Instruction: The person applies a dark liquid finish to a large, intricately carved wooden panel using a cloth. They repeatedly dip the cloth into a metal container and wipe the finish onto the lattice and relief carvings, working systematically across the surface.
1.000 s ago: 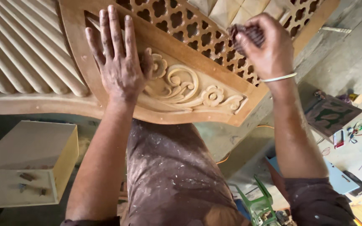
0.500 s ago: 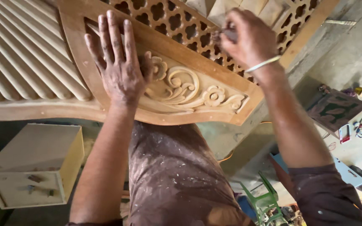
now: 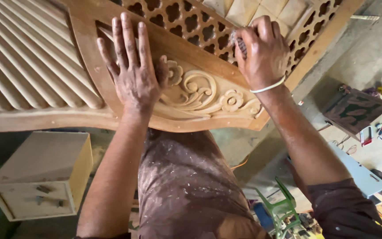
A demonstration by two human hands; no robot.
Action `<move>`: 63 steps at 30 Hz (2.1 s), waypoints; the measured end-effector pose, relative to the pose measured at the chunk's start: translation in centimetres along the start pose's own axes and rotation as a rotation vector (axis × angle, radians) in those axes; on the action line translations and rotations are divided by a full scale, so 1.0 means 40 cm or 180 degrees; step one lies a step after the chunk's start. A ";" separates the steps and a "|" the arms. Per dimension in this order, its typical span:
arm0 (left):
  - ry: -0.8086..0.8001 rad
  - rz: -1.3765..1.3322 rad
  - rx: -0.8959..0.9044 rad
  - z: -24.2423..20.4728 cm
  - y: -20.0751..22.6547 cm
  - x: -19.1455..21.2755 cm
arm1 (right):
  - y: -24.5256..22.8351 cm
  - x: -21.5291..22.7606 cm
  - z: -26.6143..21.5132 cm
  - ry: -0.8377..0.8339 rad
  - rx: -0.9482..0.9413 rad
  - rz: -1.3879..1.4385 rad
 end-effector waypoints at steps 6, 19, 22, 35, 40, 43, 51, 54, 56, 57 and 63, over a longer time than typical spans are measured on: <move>-0.0167 0.0005 0.0038 0.011 -0.001 0.013 | 0.048 0.005 0.008 -0.0857 -0.0351 0.0538; -0.0235 -0.0195 -0.0023 0.012 -0.001 0.014 | -0.285 -0.103 0.096 0.0359 -0.1218 0.0546; -0.0177 -0.0263 -0.0080 0.010 -0.009 0.018 | -0.293 -0.107 0.145 0.0207 -0.0925 0.0564; 0.0244 -0.1299 -0.0294 0.003 -0.135 0.060 | -0.248 -0.026 0.033 0.1129 -0.1741 0.0421; 0.1112 -0.0259 -0.0133 0.115 -0.371 0.063 | -0.573 -0.207 0.367 0.1024 -0.1788 0.1083; 0.1400 -0.0018 0.0113 0.196 -0.480 0.059 | -0.691 -0.258 0.513 0.0845 -0.1296 0.1101; 0.0485 0.0772 0.0174 0.239 -0.460 0.077 | -0.426 -0.068 0.133 0.0441 -0.2068 0.1340; 0.0087 0.0905 0.0202 0.270 -0.437 0.109 | -0.266 0.059 -0.081 0.0714 -0.1496 0.0132; -0.0515 0.0758 0.0417 0.267 -0.421 0.126 | -0.157 0.107 -0.183 0.0727 -0.2281 0.0547; -0.0815 0.0567 0.0256 0.271 -0.407 0.131 | -0.099 0.131 -0.209 0.0781 -0.2693 0.0847; -0.0713 0.0063 -0.0446 0.284 -0.369 0.158 | 0.079 0.291 -0.164 0.1206 -0.3896 0.2207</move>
Point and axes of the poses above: each hand's wrist, its own z-axis towards the middle knuckle, its own x-axis out of the back of the hand, y = z × x, the point moved 4 cm from there along z, towards the middle knuckle, and after that the axes turned 15 degrees about y, right-handed, at the moved point
